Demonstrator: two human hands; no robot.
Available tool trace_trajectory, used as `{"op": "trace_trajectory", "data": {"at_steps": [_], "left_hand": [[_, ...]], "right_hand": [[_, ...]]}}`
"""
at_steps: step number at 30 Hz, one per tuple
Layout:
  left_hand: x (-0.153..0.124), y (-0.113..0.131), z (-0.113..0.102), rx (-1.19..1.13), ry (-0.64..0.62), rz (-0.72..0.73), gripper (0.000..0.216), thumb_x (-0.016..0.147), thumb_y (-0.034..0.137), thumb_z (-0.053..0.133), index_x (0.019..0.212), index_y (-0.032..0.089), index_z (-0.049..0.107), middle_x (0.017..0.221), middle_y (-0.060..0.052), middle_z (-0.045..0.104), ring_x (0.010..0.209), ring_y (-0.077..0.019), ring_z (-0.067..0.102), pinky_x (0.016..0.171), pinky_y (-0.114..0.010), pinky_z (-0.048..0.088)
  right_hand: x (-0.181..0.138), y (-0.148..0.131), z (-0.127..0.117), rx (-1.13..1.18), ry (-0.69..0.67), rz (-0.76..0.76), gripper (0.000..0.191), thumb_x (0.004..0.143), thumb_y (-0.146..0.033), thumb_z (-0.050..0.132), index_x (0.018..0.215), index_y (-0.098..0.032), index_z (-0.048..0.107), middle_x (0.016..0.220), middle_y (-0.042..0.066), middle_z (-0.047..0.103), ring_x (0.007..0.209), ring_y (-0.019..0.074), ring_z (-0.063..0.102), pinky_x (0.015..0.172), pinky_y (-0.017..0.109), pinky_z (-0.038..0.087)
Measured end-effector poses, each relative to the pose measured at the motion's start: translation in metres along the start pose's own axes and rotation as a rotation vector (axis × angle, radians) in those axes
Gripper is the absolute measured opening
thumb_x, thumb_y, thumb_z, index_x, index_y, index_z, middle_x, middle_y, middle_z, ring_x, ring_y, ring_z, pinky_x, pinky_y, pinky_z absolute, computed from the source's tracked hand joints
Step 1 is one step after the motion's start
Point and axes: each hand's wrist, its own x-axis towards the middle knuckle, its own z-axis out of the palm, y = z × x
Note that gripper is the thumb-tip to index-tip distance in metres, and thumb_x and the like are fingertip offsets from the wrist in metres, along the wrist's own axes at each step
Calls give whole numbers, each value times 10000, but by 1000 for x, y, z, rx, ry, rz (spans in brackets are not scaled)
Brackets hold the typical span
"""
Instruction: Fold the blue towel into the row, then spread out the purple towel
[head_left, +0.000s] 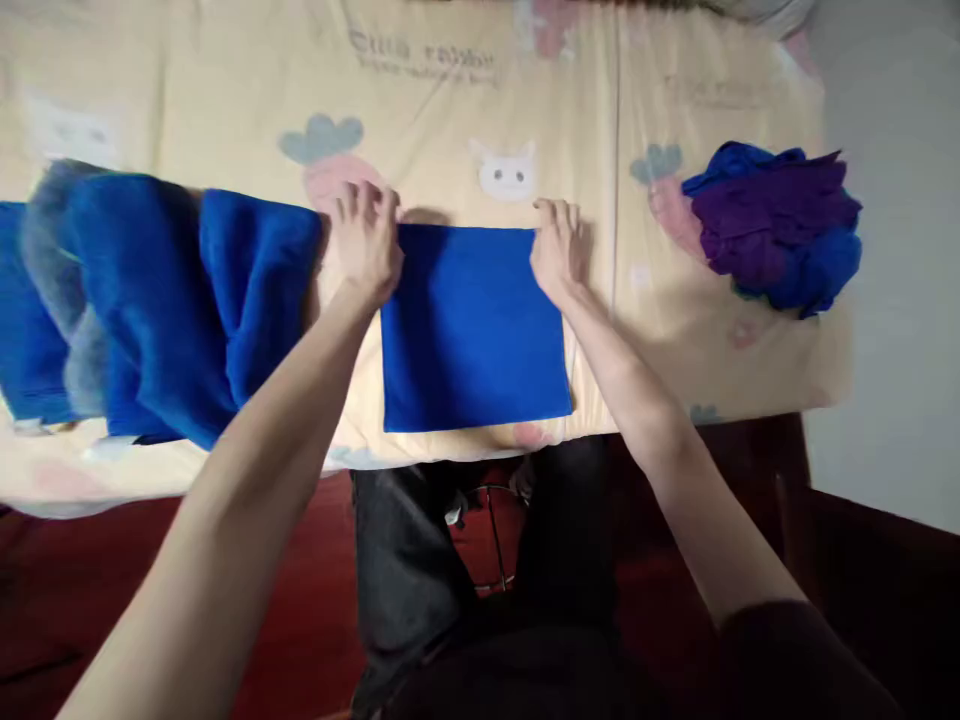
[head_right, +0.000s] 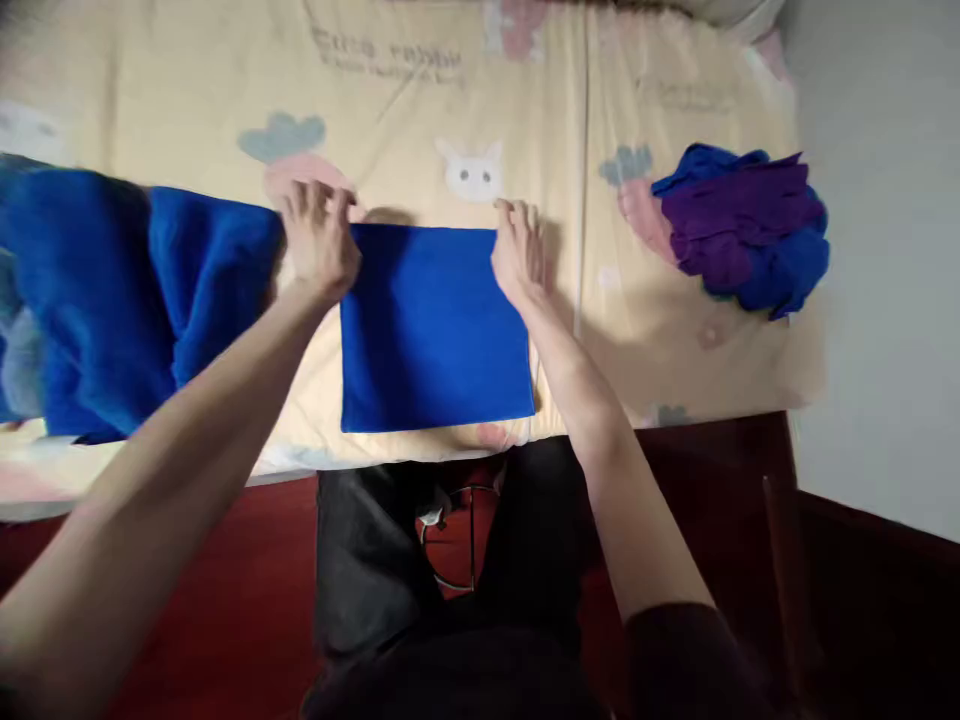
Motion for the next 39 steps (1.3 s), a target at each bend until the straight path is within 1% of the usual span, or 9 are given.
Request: {"op": "trace_trajectory", "data": {"at_steps": [5, 10, 14, 19, 23, 27, 31, 35, 39], "left_hand": [[-47, 24, 41, -228, -120, 109, 745, 1091, 655, 407, 1647, 176, 537, 1801, -156, 376, 1722, -380, 215, 1409, -620, 88], [-28, -7, 49, -277, -113, -69, 880, 1059, 737, 390, 1720, 159, 442, 1827, -151, 317, 1753, -347, 118, 1430, -589, 15], [-28, 11, 45, -288, -82, -38, 898, 1051, 714, 455, 1725, 121, 425, 1836, -153, 291, 1759, -358, 31, 1427, -590, -75], [-113, 57, 50, -303, -99, 122, 816, 1097, 609, 415, 1723, 85, 410, 1840, -168, 260, 1752, -357, 95, 1429, -592, 10], [-173, 40, 40, -256, -77, 11, 755, 1107, 531, 394, 1724, 97, 417, 1831, -171, 277, 1742, -334, 180, 1436, -564, 56], [-193, 14, 21, -201, -54, -129, 813, 1091, 541, 383, 1718, 24, 385, 1815, -234, 272, 1738, -370, 177, 1425, -617, 84], [-212, 43, 14, -171, -43, -74, 809, 1092, 516, 378, 1709, -7, 384, 1832, -233, 211, 1748, -378, 97, 1427, -620, 57], [-247, 84, 23, -173, -127, 48, 750, 1116, 476, 329, 1727, 44, 384, 1837, -192, 230, 1746, -344, 149, 1428, -588, 124], [-292, 70, 23, -158, -127, -41, 766, 1113, 501, 340, 1733, 51, 365, 1818, -213, 285, 1733, -347, 211, 1423, -580, 148]], "right_hand": [[-36, -11, 46, 58, -192, -304, 638, 1136, -356, 422, 1740, -151, 393, 1848, 124, 294, 1739, 324, 210, 1429, 624, 110], [-14, 37, 46, 35, -184, -124, 719, 1158, -474, 386, 1759, -86, 320, 1857, 179, 236, 1756, 346, 143, 1409, 670, 16], [-26, 10, 31, 12, -109, -103, 742, 1167, -469, 392, 1742, -7, 308, 1855, 223, 205, 1758, 388, 78, 1386, 701, -62], [-119, -48, 33, 46, -167, -336, 648, 1167, -338, 354, 1757, -71, 328, 1870, 136, 211, 1764, 279, 123, 1443, 548, 14], [-161, -14, 31, 45, -190, -172, 693, 1169, -425, 308, 1781, -103, 283, 1862, 120, 242, 1761, 272, 145, 1447, 565, 83], [-170, 21, 8, -15, -147, 4, 719, 1155, -405, 327, 1760, -19, 296, 1851, 197, 227, 1754, 332, 167, 1433, 621, 108], [-201, -7, -4, -35, -86, -47, 723, 1147, -389, 362, 1765, -21, 288, 1864, 190, 164, 1764, 374, 59, 1416, 683, 64], [-253, -40, 10, -11, -142, -244, 703, 1159, -427, 362, 1772, -87, 313, 1869, 127, 166, 1764, 309, 114, 1440, 579, 99], [-296, -17, 16, -21, -178, -157, 709, 1154, -441, 368, 1764, -82, 330, 1851, 148, 226, 1745, 290, 219, 1435, 540, 139]]}}
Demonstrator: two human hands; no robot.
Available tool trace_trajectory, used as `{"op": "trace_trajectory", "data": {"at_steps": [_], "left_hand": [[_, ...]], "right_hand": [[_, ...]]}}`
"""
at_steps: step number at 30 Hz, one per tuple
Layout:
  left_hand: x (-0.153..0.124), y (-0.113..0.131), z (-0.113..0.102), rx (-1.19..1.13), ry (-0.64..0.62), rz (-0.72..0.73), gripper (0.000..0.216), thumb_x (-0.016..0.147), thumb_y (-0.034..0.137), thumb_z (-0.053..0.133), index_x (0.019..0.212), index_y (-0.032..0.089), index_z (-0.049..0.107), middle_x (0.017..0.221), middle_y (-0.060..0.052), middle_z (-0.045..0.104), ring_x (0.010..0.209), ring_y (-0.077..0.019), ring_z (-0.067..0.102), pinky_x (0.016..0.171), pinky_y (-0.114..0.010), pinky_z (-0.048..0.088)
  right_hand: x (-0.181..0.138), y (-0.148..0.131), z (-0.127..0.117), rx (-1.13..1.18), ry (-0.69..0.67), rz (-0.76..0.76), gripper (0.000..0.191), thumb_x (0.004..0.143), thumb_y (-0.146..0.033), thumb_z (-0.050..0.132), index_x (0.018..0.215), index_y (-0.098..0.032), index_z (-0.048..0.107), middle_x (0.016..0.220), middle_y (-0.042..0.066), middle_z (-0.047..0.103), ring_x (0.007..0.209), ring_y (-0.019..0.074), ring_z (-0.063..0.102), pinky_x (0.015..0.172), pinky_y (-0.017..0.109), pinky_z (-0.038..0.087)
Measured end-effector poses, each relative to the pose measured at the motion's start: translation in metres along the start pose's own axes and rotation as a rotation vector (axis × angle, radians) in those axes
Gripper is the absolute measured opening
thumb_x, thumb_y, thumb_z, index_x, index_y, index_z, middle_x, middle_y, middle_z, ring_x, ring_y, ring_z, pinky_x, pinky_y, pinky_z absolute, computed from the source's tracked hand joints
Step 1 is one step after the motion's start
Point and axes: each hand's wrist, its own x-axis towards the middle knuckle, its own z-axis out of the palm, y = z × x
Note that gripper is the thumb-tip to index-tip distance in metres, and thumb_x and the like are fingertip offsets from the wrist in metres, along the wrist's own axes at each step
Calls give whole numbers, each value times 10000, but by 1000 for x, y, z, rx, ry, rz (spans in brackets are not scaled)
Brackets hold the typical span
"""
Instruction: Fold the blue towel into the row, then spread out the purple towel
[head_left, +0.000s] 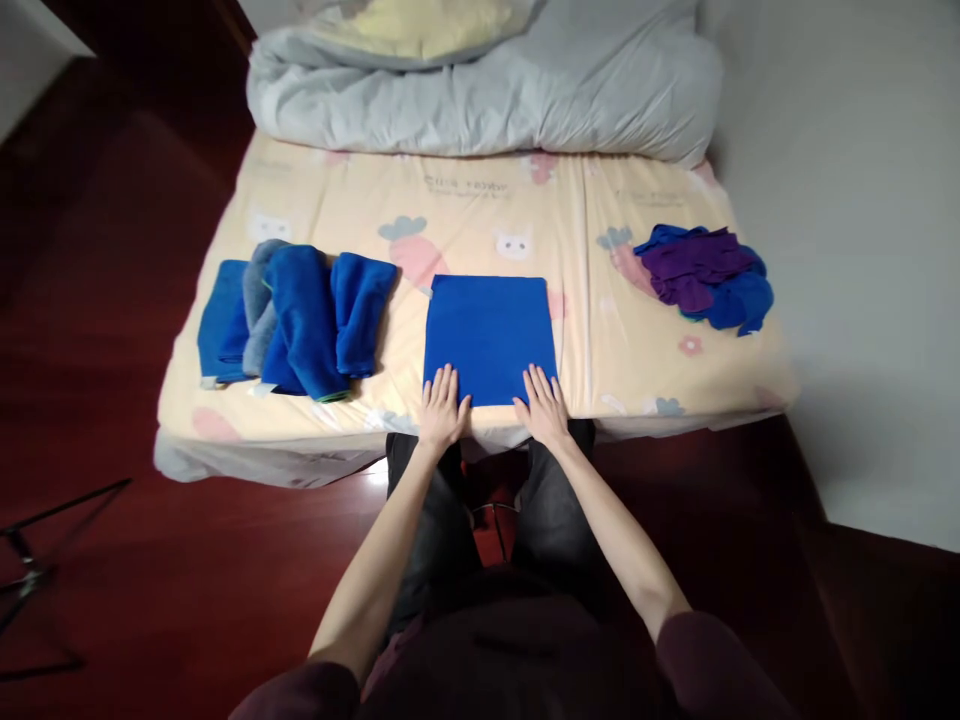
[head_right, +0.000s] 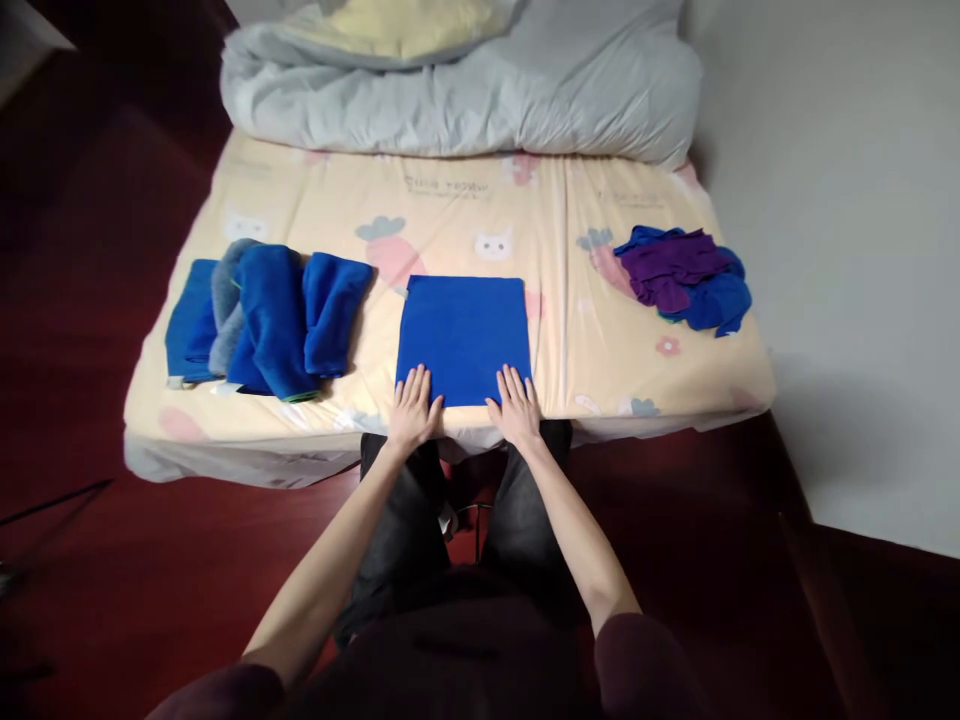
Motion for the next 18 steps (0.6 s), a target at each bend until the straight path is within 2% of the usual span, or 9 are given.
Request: {"op": "trace_trajectory", "data": {"at_steps": [5, 8, 10, 12, 13, 15, 16, 18], "left_hand": [[-54, -41, -14, -68, 48, -83, 783, 1097, 504, 354, 1734, 49, 325, 1810, -251, 288, 1728, -359, 225, 1410, -615, 177], [-83, -50, -22, -212, 73, -124, 779, 1044, 528, 469, 1702, 115, 411, 1776, -231, 386, 1708, -373, 290, 1398, -620, 239], [-95, -51, -28, -325, 119, -175, 746, 999, 561, 561, 1631, 166, 518, 1704, -223, 503, 1648, -390, 413, 1363, -600, 336], [-99, -52, -35, -448, 162, -282, 709, 962, 618, 629, 1532, 197, 611, 1524, -222, 667, 1470, -401, 612, 1261, -581, 468], [-97, -53, -38, -524, 165, -352, 712, 940, 660, 653, 1484, 200, 641, 1381, -210, 742, 1327, -389, 703, 1172, -558, 537], [-87, -54, -43, -702, 133, -483, 769, 871, 753, 696, 1393, 189, 679, 1066, -148, 797, 1008, -325, 777, 939, -461, 619], [-80, -54, -44, -786, 109, -532, 795, 827, 783, 722, 1346, 182, 693, 942, -110, 780, 877, -285, 762, 825, -400, 612], [-66, -54, -44, -899, 78, -579, 793, 753, 788, 780, 1244, 169, 715, 803, -56, 729, 725, -218, 696, 677, -311, 544]], "right_hand": [[-55, 41, -1, 124, 108, 180, 693, 1128, -402, 347, 1732, -66, 386, 1824, 189, 308, 1732, 302, 263, 1421, 569, 195], [-81, 45, 1, 350, 310, 265, 681, 1112, -468, 362, 1665, -90, 485, 1755, 223, 445, 1680, 327, 382, 1380, 574, 321], [-90, 43, 2, 514, 487, 339, 635, 1099, -538, 403, 1554, -143, 602, 1624, 230, 600, 1550, 336, 555, 1285, 547, 467], [-90, 42, 0, 690, 589, 433, 594, 1070, -608, 460, 1417, -180, 682, 1355, 210, 759, 1247, 323, 742, 1076, 500, 613], [-86, 42, -1, 790, 589, 477, 600, 1045, -647, 492, 1364, -183, 697, 1187, 182, 798, 1047, 299, 781, 929, 460, 652], [-75, 41, -4, 995, 504, 538, 673, 965, -729, 578, 1323, -170, 691, 914, 101, 781, 714, 226, 726, 647, 354, 606], [-69, 41, -5, 1083, 445, 558, 723, 914, -762, 626, 1319, -165, 680, 830, 62, 753, 614, 193, 676, 550, 308, 543], [-56, 39, -8, 1197, 352, 592, 798, 814, -791, 719, 1304, -164, 664, 756, 15, 719, 523, 152, 617, 452, 250, 433]]}}
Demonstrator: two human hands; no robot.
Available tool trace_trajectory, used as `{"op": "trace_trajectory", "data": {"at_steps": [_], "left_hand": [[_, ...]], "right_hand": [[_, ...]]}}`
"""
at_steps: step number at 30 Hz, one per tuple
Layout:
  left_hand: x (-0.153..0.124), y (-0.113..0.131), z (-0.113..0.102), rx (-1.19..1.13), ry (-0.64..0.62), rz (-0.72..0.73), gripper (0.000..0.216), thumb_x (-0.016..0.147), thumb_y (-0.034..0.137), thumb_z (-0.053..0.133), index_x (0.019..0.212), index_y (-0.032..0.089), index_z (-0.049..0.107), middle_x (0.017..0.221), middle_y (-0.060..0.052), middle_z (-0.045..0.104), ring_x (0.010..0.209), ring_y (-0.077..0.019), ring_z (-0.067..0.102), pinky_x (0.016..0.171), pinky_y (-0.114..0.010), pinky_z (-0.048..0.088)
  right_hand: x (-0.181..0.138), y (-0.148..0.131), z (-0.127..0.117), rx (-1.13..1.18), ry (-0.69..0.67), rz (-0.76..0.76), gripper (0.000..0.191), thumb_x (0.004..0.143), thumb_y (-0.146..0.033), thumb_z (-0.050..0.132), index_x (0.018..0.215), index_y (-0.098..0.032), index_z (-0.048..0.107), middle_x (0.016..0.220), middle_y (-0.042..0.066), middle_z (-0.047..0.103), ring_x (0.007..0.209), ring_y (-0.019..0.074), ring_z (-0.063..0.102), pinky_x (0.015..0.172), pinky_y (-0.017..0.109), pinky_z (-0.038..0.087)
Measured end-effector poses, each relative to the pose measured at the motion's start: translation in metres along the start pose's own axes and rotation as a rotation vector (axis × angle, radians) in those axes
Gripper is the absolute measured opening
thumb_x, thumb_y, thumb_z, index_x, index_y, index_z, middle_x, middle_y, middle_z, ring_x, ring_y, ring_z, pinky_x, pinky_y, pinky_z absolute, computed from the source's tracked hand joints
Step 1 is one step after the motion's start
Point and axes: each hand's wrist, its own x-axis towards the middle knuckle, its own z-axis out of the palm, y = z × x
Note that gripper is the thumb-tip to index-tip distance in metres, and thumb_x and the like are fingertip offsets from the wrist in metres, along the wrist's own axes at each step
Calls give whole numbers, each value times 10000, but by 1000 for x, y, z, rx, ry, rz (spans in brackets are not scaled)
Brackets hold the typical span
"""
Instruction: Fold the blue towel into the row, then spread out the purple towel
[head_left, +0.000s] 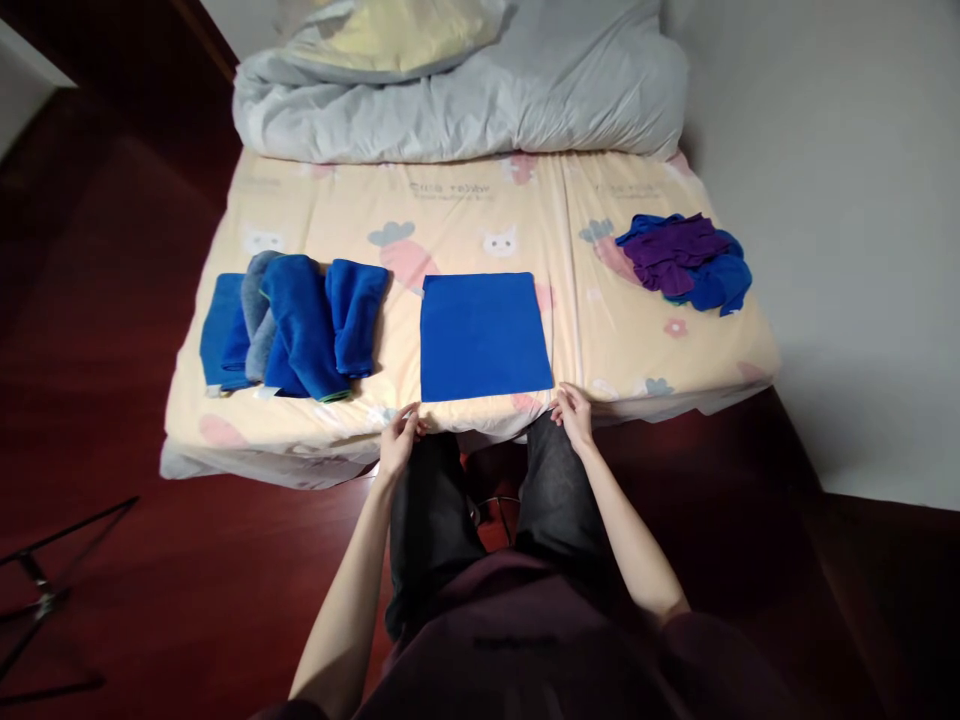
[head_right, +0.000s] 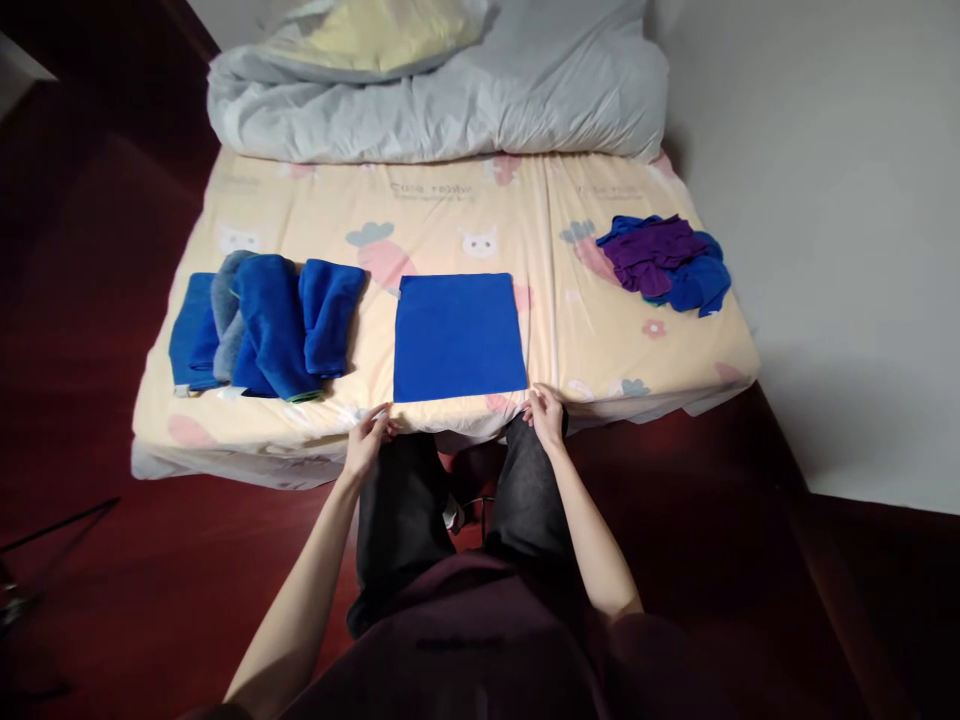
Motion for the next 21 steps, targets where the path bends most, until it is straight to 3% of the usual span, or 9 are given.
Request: {"op": "trace_trajectory", "data": {"at_steps": [6, 16, 21], "left_hand": [[17, 12, 10, -111, -20, -40, 736, 672, 697, 866, 1147, 159, 705, 729, -6, 675, 624, -164, 635, 662, -297, 531], [27, 25, 12, -74, -96, -95, 762, 572, 779, 910, 973, 176, 676, 681, 10, 649, 565, -151, 613, 608, -289, 498], [19, 27, 15, -85, -45, -121, 736, 616, 827, 876, 916, 207, 614, 799, -37, 737, 672, -203, 730, 648, -293, 545]], "right_hand": [[11, -7, 12, 56, -43, 100, 714, 724, -695, 843, 1185, -180, 660, 747, -5, 728, 474, 109, 591, 410, 206, 358], [26, -20, 11, -1, -105, 181, 623, 733, -691, 911, 1011, -189, 668, 721, 9, 749, 395, 88, 555, 356, 184, 299], [26, -18, 12, -53, -59, 181, 614, 745, -757, 875, 810, -198, 629, 711, 38, 742, 426, 100, 599, 336, 177, 260]]}}
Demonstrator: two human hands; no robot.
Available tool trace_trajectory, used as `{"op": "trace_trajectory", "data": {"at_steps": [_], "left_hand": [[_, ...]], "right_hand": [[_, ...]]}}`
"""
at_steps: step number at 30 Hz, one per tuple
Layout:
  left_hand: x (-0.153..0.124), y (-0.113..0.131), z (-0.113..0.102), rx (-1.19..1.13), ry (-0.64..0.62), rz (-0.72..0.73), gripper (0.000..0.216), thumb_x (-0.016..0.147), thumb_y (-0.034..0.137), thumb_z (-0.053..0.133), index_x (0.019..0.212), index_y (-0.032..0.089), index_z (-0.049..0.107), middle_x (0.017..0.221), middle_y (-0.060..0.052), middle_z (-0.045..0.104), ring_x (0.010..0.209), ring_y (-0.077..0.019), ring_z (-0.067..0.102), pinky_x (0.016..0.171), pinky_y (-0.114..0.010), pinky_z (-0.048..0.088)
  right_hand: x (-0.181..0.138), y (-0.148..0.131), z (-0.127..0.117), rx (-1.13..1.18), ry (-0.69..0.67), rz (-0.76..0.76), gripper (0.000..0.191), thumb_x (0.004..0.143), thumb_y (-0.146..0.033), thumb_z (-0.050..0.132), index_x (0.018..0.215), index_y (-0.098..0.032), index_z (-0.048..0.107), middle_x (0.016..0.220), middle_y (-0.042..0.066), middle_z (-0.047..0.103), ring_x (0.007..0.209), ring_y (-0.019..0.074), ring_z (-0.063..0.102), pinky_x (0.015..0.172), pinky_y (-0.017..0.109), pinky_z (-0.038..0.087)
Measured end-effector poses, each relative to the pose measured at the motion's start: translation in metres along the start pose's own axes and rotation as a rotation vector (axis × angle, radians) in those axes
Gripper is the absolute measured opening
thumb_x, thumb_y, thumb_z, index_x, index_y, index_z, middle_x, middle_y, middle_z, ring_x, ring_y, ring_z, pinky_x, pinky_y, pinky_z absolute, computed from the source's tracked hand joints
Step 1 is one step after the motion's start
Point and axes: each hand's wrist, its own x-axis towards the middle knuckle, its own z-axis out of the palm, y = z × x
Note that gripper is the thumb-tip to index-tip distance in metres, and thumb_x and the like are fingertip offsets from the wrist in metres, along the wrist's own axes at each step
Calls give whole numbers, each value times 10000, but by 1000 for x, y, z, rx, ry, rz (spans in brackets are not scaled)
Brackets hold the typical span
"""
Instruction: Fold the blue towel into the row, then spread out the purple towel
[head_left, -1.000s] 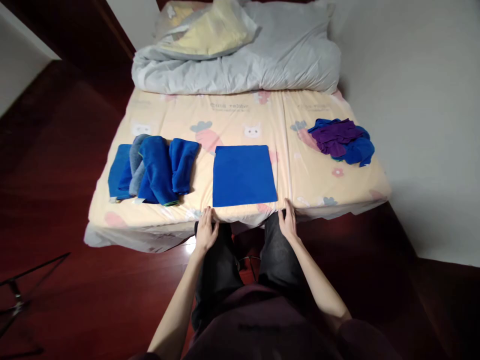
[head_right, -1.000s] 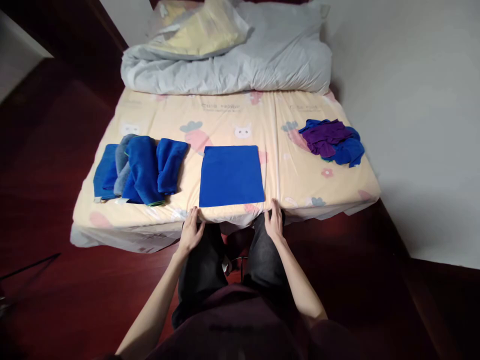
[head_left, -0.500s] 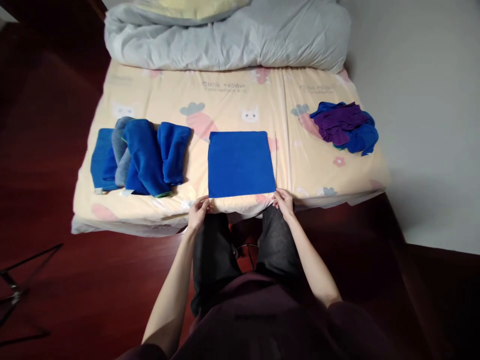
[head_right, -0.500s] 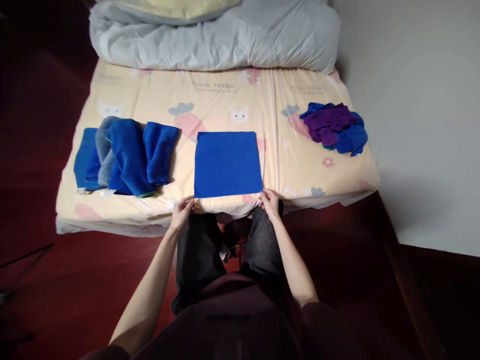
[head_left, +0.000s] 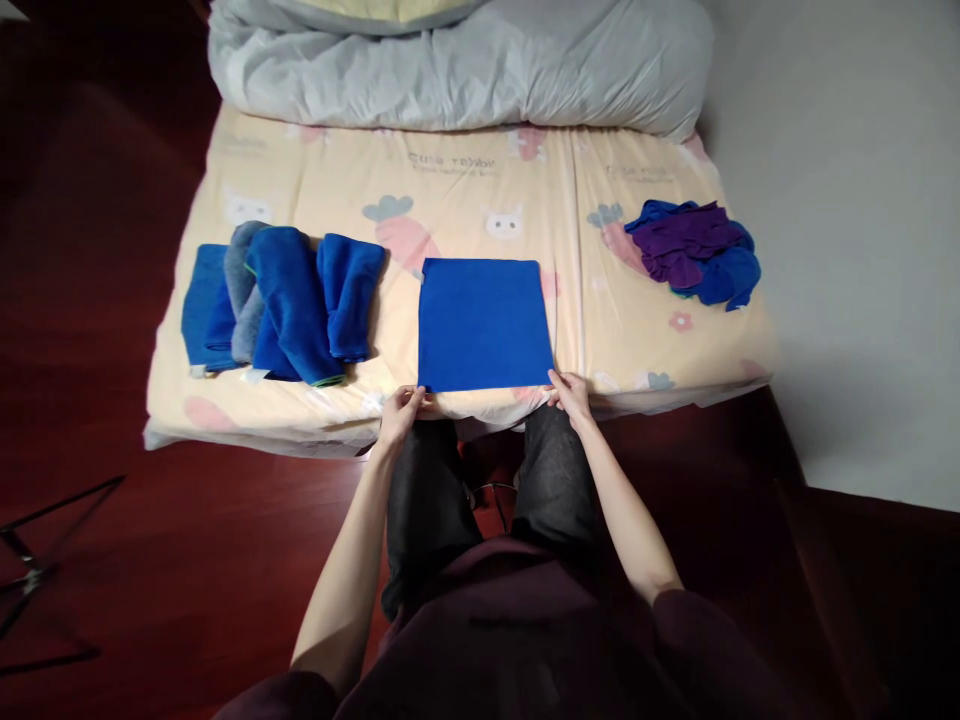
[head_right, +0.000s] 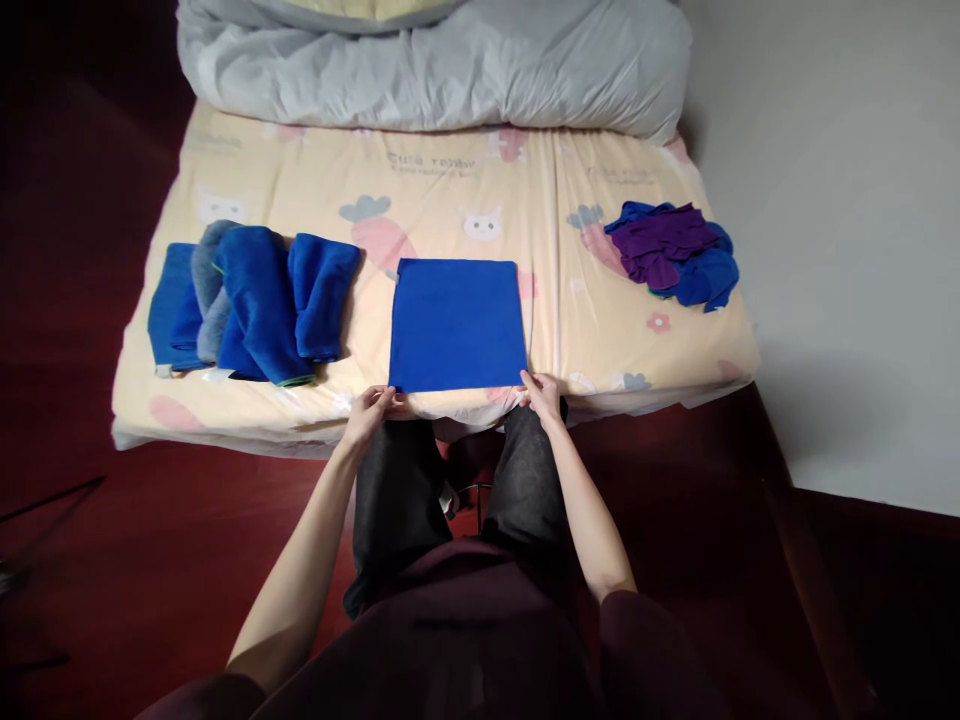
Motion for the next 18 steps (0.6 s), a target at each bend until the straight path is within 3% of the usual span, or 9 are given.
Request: {"op": "trace_trajectory", "data": {"at_steps": [5, 9, 14, 18], "left_hand": [[-25, -12, -9, 89, 39, -7, 663, 691, 819, 827, 771, 218, 558, 773, -76, 732, 761, -242, 760, 599, -260, 474], [-37, -17, -8, 31, 127, -23, 606, 695, 689, 881, 846, 233, 513, 747, -40, 708, 694, -217, 735, 576, -249, 447], [-32, -4, -6, -14, 99, 67, 645, 682, 640, 885, 1112, 216, 661, 730, -4, 697, 695, -192, 690, 630, -262, 494], [-22, 10, -10, 49, 93, 111, 661, 667, 733, 846, 1004, 168, 776, 790, -55, 709, 787, -214, 686, 677, -291, 516]], "right_hand": [[-19, 18, -7, -17, 67, -58, 645, 654, -783, 881, 752, -217, 587, 637, 9, 688, 478, 112, 610, 384, 179, 351], [-33, 24, -13, 17, 62, -98, 634, 632, -702, 913, 846, -248, 526, 694, -14, 717, 489, 105, 591, 434, 187, 390], [-30, 10, -13, -21, -28, -229, 555, 766, -680, 819, 1053, -212, 737, 693, -25, 668, 553, 121, 559, 509, 233, 445], [-23, -4, -14, 3, -103, -195, 581, 705, -647, 886, 1046, -183, 809, 754, 8, 697, 615, 132, 554, 547, 261, 451]]}}
